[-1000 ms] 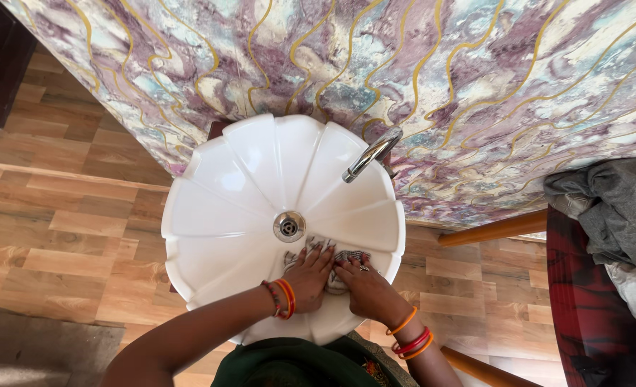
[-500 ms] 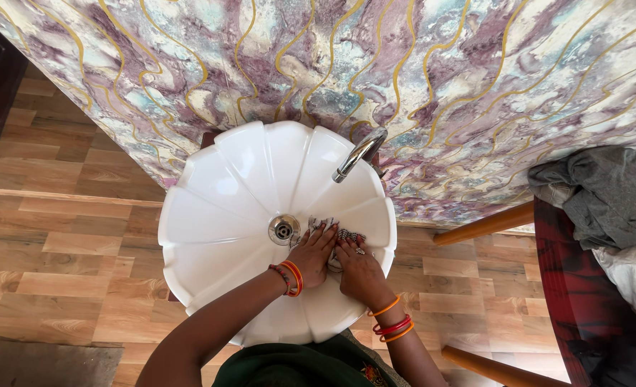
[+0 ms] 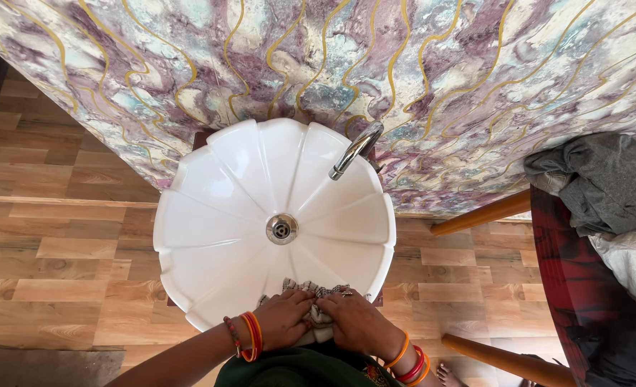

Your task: The person cleans the interior and edges of a white pedestal sink using a cloth by hand.

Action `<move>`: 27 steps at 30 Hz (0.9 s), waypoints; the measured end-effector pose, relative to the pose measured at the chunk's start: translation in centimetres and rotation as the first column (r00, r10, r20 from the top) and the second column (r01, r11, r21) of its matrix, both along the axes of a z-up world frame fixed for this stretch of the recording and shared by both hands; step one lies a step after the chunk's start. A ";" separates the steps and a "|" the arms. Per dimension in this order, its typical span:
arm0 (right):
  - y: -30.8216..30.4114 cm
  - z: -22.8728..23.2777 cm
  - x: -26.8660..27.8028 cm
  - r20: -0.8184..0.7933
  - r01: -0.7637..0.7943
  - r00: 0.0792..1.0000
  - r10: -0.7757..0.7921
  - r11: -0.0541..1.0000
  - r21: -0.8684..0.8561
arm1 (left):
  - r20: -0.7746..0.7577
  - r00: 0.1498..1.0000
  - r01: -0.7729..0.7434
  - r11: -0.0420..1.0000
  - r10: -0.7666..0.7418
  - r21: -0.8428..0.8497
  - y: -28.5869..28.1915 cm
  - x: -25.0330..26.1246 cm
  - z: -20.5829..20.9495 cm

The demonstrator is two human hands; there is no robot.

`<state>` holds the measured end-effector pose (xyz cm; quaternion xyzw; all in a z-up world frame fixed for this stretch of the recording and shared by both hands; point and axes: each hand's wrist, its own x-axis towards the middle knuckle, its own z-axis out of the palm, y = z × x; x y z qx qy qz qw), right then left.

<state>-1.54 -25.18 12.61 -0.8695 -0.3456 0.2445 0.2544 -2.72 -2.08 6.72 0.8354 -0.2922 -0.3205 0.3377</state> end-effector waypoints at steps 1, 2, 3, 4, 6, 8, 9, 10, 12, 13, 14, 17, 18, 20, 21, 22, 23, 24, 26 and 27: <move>0.1 -0.1 -0.1 -0.001 0.002 1.000 -0.002 1.000 0.000 | 0.047 0.999 -0.014 1.000 0.014 0.000 -0.1 -0.1 0.1; 0.3 -0.5 0.1 0.021 0.028 0.999 -0.029 0.999 0.025 | 0.096 0.995 -0.030 1.000 0.030 -0.001 -0.2 -0.1 0.0; 0.4 -1.0 0.2 0.043 0.053 0.998 -0.056 0.997 0.050 | 0.098 0.995 -0.031 1.000 0.031 -0.002 -0.4 0.3 -0.4; 0.6 -1.7 0.4 0.046 0.050 0.998 -0.053 0.997 0.051 | 0.126 0.991 -0.038 0.999 0.035 0.020 -0.7 1.0 -0.9; 1.0 -3.4 0.8 0.208 0.055 0.977 -0.048 0.998 -0.029 | 0.156 0.987 -0.050 0.998 0.042 0.043 -1.0 2.2 -1.8; 1.3 -5.4 1.6 0.293 0.051 0.956 -0.025 0.996 -0.079 | 0.326 0.945 -0.043 0.989 -0.005 0.139 -1.4 4.1 -2.6; 1.4 -6.3 2.0 0.374 0.054 0.928 -0.002 0.990 -0.129 | 0.327 0.945 -0.046 0.989 -0.002 0.139 -1.5 5.0 -2.9; 1.4 -7.1 2.4 0.376 0.051 0.927 0.001 0.990 -0.130 | 0.332 0.943 -0.035 0.981 -0.031 0.191 -1.7 6.1 -3.1; 1.5 -8.6 3.5 0.333 0.098 0.943 -0.011 0.965 -0.245 | 0.339 0.939 -0.027 0.969 -0.059 0.244 -2.2 7.7 -3.4; 1.5 -9.2 4.0 0.337 0.098 0.942 -0.010 0.965 -0.244 | 0.338 0.939 -0.036 0.960 -0.063 0.278 -2.5 8.2 -3.5; 1.5 -9.7 4.6 0.330 0.092 0.944 -0.004 0.963 -0.254 | 0.338 0.939 -0.045 0.949 -0.066 0.311 -2.6 8.6 -3.7; 1.2 -10.8 5.1 0.351 0.085 0.936 0.000 0.970 -0.226 | 0.359 0.933 -0.078 0.977 0.002 0.197 -2.3 8.6 -4.3; 1.1 -11.0 5.0 0.377 0.086 0.926 -0.009 0.978 -0.189 | 0.361 0.932 -0.082 0.976 0.003 0.203 -2.1 8.4 -4.4; 1.1 -11.1 5.0 0.357 0.103 0.933 -0.032 0.978 -0.183 | 0.371 0.928 -0.111 0.977 0.036 0.183 -2.2 7.8 -4.6; 1.2 -11.0 4.9 0.336 0.123 0.940 -0.056 0.975 -0.184 | 0.368 0.929 -0.111 0.976 0.035 0.187 -2.1 7.6 -4.7; 1.3 -10.8 4.8 0.333 0.123 0.941 -0.056 0.975 -0.184 | 0.367 0.929 -0.131 0.974 0.055 0.186 -2.1 7.4 -4.8; 1.3 -10.6 4.7 0.315 0.129 0.947 -0.069 0.976 -0.174 | 0.365 0.928 -0.151 0.971 0.074 0.185 -2.1 7.2 -4.8; 1.4 -10.2 4.5 0.298 0.136 0.951 -0.083 0.977 -0.164 | 0.363 0.929 -0.149 0.971 0.073 0.186 -2.0 6.7 -4.8; 1.4 -9.2 3.8 0.247 0.113 0.967 -0.068 0.979 -0.172 | 0.312 0.949 -0.136 0.954 0.048 0.267 -1.6 5.8 -4.6; 1.5 -8.5 3.6 0.199 0.087 0.979 -0.051 0.980 -0.178 | 0.312 0.949 -0.134 0.954 0.045 0.268 -1.4 5.3 -4.5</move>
